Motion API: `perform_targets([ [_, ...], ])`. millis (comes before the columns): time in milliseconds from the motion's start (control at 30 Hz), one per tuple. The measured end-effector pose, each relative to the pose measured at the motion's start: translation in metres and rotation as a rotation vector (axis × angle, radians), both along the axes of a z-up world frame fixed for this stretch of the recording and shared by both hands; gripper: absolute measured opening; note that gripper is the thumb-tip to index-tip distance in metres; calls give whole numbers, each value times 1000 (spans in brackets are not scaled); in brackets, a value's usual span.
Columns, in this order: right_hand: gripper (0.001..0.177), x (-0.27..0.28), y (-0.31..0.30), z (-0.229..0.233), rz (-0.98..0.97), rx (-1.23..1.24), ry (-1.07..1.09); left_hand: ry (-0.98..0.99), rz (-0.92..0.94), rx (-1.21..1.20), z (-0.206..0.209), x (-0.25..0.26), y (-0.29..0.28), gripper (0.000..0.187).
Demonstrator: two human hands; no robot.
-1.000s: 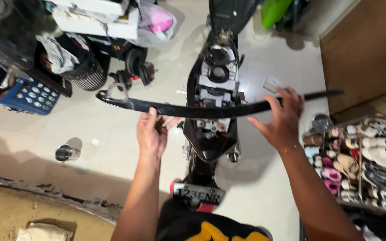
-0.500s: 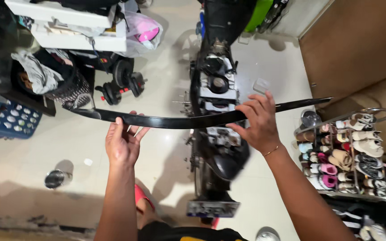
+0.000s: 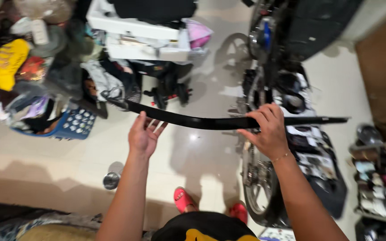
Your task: The person uses a screwdriver to adjust components on the motorcycle engine, then removes the seat and a rear body panel. The person carries the panel to another room and places it on a bed.
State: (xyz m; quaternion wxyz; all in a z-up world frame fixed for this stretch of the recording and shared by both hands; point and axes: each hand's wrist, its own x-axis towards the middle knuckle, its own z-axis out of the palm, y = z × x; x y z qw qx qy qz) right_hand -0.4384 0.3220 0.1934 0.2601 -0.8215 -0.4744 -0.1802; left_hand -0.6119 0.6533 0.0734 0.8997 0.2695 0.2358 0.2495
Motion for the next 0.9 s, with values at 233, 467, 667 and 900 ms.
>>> perform_targets([
  [233, 51, -22, 80, -44, 26, 6, 93, 148, -3, -74, -22, -43, 49, 31],
  [467, 47, -23, 157, -80, 22, -1, 276, 327, -125, 38, -3, -49, 92, 44],
  [667, 46, -3, 248, -110, -9, 17, 508, 347, -224, 145, -1, -6, 161, 55],
  [900, 50, 24, 401, -121, 45, 10, 713, 552, -235, 199, -10, 17, 262, 65],
])
